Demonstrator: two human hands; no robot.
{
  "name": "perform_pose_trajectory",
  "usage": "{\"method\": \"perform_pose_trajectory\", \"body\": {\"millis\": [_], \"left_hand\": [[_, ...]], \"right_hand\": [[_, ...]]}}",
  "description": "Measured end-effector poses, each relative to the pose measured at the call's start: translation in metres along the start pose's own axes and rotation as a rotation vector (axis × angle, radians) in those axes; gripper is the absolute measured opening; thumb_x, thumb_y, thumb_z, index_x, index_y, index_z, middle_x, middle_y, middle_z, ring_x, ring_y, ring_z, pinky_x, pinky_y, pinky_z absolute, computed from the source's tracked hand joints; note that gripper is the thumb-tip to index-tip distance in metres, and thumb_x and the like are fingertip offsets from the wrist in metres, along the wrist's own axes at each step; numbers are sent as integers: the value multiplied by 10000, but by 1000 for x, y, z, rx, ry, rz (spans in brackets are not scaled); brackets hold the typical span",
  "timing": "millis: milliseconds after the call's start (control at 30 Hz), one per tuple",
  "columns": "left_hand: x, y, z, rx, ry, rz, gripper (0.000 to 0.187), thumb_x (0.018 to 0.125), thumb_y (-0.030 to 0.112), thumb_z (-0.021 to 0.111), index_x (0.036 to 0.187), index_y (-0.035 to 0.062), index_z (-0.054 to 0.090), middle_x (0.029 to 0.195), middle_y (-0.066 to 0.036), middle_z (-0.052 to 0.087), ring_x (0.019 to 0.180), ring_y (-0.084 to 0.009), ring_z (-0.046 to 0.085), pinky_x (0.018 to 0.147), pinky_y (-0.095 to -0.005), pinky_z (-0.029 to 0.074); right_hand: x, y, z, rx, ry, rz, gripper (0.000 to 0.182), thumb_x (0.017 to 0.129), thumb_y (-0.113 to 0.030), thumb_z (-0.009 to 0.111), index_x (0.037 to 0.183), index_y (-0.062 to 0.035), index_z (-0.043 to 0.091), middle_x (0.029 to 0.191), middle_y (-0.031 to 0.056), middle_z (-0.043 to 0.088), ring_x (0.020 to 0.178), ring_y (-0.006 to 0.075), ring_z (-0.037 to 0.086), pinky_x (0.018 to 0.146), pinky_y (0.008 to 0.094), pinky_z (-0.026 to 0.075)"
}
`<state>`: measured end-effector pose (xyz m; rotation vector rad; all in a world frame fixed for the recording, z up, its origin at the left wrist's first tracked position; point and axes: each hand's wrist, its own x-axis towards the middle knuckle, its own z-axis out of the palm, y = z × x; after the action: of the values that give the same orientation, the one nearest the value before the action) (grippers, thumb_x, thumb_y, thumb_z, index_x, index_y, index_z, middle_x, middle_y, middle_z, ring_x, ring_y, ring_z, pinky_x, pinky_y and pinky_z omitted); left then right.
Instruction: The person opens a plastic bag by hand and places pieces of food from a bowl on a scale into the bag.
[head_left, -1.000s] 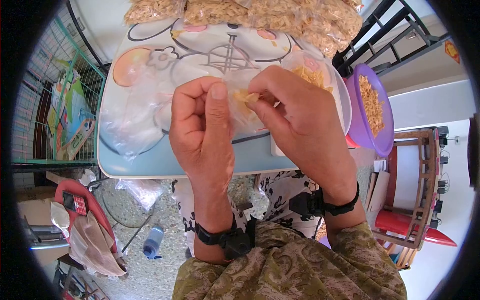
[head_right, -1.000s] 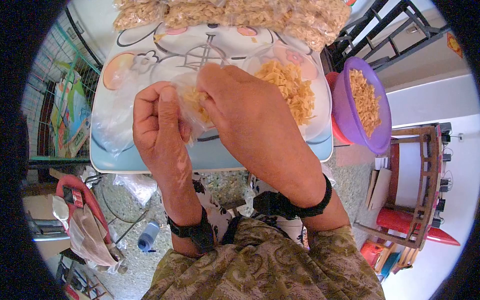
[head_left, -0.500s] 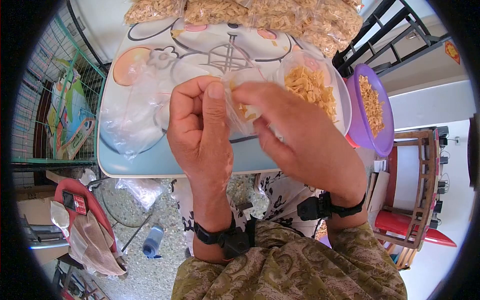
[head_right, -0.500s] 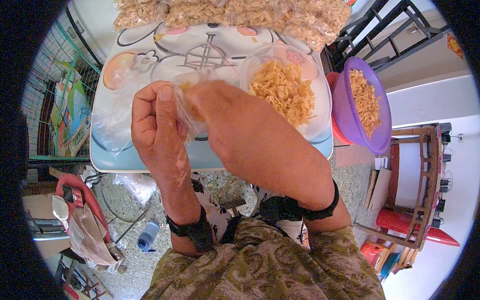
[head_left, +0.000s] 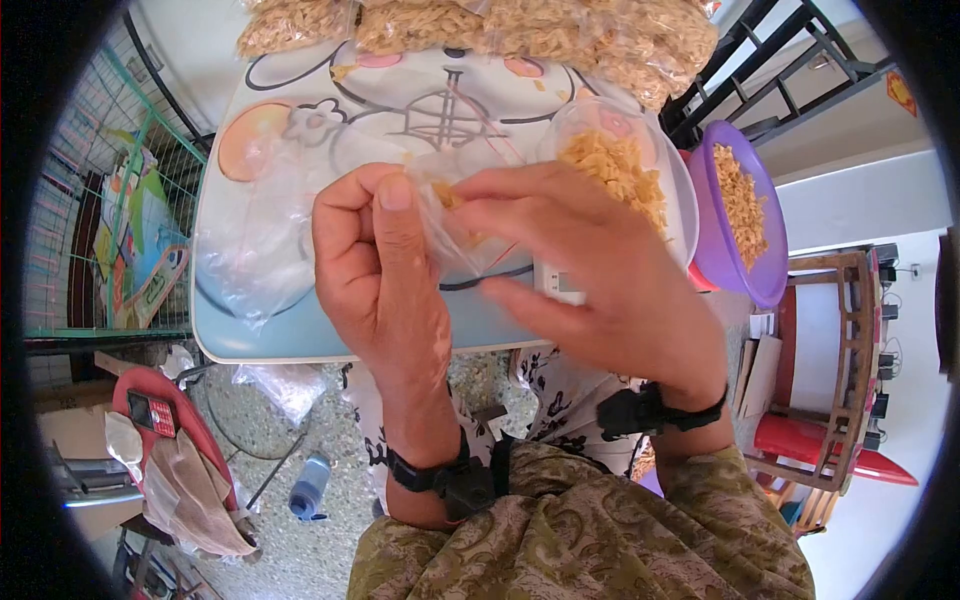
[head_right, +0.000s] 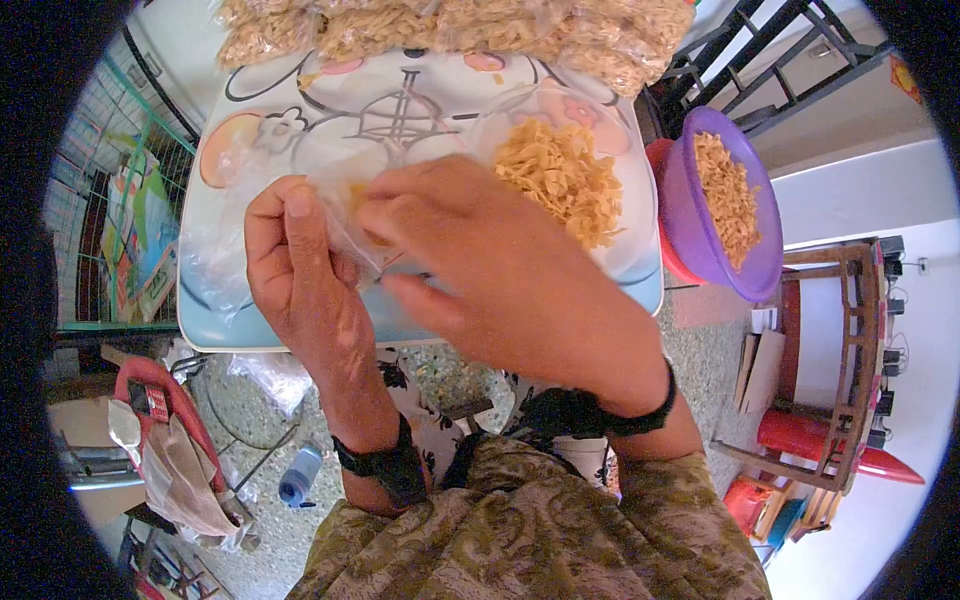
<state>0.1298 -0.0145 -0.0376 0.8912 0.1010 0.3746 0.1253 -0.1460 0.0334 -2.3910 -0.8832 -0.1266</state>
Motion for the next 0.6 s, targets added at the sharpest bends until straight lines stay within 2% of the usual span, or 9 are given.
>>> {"method": "perform_pose_trajectory", "body": {"millis": [67, 133, 200, 233, 300, 333, 433, 533, 600], "left_hand": [[-1, 1, 1, 25, 18, -3, 136, 949, 153, 559, 1002, 30, 534, 710, 55, 503, 566, 13, 349, 477, -146, 261], [-1, 2, 2, 47, 32, -6, 139, 946, 156, 564, 1002, 32, 536, 705, 60, 498, 559, 15, 342, 473, -147, 257], [-1, 1, 1, 44, 25, -9, 137, 944, 156, 567, 1001, 33, 541, 696, 62, 492, 551, 16, 339, 464, -148, 253], [-1, 2, 2, 43, 23, -8, 137, 944, 156, 567, 1001, 33, 541, 696, 62, 492, 551, 16, 339, 464, -148, 253], [-2, 2, 4, 70, 49, -10, 130, 943, 155, 568, 997, 39, 546, 687, 64, 484, 545, 16, 337, 457, -147, 251], [-2, 1, 4, 72, 49, -9, 130, 943, 155, 568, 997, 39, 546, 687, 64, 484, 545, 16, 337, 457, -147, 251], [-2, -1, 4, 92, 32, 12, 124, 942, 154, 570, 994, 43, 549, 683, 66, 482, 543, 16, 336, 455, -146, 251], [-2, -1, 6, 94, 33, -5, 119, 942, 148, 568, 992, 43, 550, 680, 67, 481, 540, 15, 332, 454, -146, 251], [-2, -3, 7, 94, 40, -5, 117, 943, 143, 566, 995, 39, 549, 676, 67, 482, 534, 15, 327, 450, -147, 246]], "right_hand": [[-8, 7, -21, -106, 70, -9, 299, 796, -59, 643, 1094, -39, 622, 1119, 103, 621, 1080, 254, 571, 815, 332, 469], [-19, 18, -36, -66, 210, 156, 244, 836, -77, 623, 1078, -50, 638, 1026, 77, 652, 991, 170, 586, 748, 272, 462], [-24, 25, -53, -218, 252, 404, 233, 860, -108, 614, 1083, -49, 643, 967, 50, 659, 838, 116, 566, 684, 236, 447], [-25, 31, -57, -220, 255, 404, 233, 860, -108, 614, 1083, -49, 643, 967, 50, 659, 838, 116, 566, 684, 236, 447], [-28, 47, -56, -293, 289, 523, 269, 851, -148, 633, 1094, -33, 640, 929, 36, 655, 709, 95, 508, 641, 228, 436], [-29, 55, -55, -291, 289, 523, 269, 851, -148, 633, 1094, -33, 640, 929, 36, 655, 709, 95, 508, 641, 228, 436], [-30, 72, -47, -289, 225, 551, 330, 830, -187, 665, 1121, -38, 630, 942, 41, 653, 676, 113, 500, 621, 243, 434], [-24, 75, -36, -303, 211, 488, 344, 820, -202, 676, 1127, -53, 626, 978, 62, 647, 682, 132, 511, 619, 261, 440], [-21, 76, -33, -356, 116, 420, 329, 818, -248, 649, 1048, -15, 619, 997, 178, 625, 857, 321, 602, 781, 380, 480]]}}
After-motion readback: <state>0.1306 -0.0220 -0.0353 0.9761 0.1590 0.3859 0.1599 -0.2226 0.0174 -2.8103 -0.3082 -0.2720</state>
